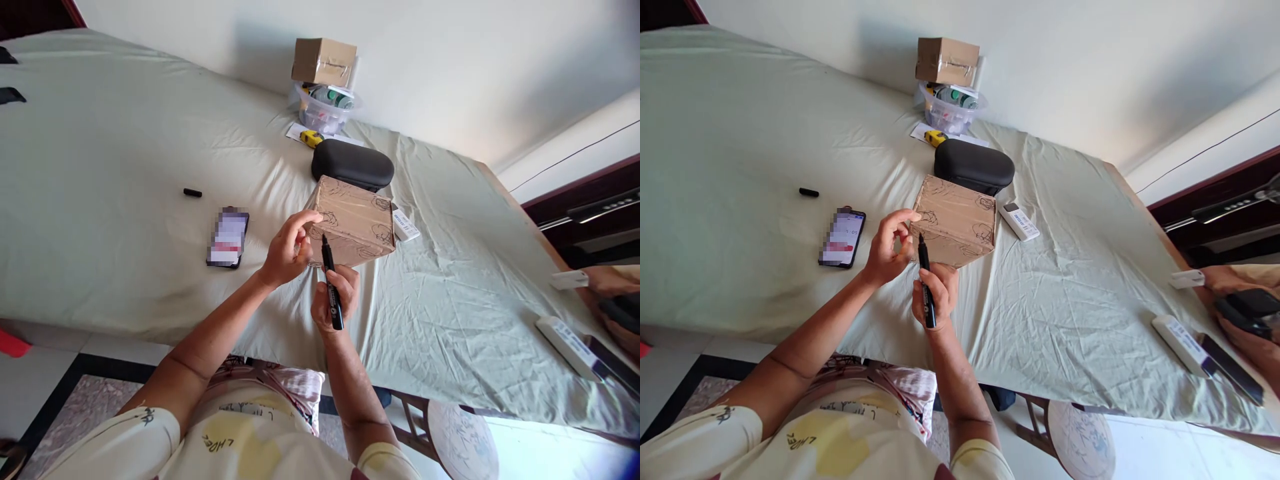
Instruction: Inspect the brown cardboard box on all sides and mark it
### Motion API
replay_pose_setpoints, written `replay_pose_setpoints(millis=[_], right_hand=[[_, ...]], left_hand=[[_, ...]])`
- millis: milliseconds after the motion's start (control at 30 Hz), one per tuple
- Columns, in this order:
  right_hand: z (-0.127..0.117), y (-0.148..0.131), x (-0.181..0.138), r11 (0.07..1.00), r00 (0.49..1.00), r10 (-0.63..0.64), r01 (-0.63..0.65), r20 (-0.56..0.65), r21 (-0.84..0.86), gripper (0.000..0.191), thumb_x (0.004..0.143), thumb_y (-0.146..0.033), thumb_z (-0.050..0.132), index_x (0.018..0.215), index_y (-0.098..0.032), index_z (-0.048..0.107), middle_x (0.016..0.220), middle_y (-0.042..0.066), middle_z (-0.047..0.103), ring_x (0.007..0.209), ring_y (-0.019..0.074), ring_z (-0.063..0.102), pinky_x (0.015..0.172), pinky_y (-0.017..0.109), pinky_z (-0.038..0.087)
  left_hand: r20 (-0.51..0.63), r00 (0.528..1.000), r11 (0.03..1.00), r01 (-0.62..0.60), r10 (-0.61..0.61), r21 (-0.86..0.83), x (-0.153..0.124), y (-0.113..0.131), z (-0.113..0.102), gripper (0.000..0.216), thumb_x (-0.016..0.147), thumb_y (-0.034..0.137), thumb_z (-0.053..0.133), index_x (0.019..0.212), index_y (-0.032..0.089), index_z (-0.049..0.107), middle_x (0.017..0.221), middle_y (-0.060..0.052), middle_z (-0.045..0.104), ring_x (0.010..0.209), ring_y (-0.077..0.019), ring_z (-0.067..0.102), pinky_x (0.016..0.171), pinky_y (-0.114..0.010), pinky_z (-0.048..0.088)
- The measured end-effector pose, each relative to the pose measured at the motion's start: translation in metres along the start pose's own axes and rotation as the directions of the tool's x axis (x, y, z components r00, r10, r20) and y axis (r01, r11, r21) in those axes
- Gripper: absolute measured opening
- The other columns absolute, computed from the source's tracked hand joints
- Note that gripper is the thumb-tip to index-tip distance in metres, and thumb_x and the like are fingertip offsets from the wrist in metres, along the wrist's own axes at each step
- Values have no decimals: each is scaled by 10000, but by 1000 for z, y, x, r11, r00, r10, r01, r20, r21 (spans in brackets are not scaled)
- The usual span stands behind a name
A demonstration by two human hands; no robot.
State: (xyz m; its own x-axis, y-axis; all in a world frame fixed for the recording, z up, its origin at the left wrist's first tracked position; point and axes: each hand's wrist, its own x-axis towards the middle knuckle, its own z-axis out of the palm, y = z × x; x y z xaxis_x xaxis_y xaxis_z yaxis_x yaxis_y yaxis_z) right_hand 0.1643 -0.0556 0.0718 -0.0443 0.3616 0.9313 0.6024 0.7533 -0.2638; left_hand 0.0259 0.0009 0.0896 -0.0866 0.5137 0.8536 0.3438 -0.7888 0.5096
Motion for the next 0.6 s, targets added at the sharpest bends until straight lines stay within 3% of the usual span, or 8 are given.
replay_pose_setpoints(millis=[333,467,600], right_hand=[[4,2,1,998,997,51,-53,57,35,273,1016,-190,548,1269,-281,594,1006,34,685,891,190,688,802,360,575],[6,2,2,998,999,41,-41,7,50,300,1019,-193,543,1296,-294,598,1034,36,678,914,193,685,814,369,583],[1,6,-2,997,989,81,-79,-123,20,312,1024,-240,540,1320,-330,586,1014,35,633,877,204,655,777,387,568]], left_hand=[[59,998,1000,-5,4,15,-4,-4,-2,365,1076,212,446,1439,205,480,1359,-115,706,1010,-143,705,790,-266,566],[40,999,1000,-5,5,-8,-5,-2,-1,379,1068,197,449,1446,200,481,1377,-124,703,1005,-139,706,786,-265,571],[30,999,1000,-12,12,-9,-5,-1,-1,406,1040,166,466,1444,207,487,1359,-128,716,1045,-151,718,780,-262,577]])
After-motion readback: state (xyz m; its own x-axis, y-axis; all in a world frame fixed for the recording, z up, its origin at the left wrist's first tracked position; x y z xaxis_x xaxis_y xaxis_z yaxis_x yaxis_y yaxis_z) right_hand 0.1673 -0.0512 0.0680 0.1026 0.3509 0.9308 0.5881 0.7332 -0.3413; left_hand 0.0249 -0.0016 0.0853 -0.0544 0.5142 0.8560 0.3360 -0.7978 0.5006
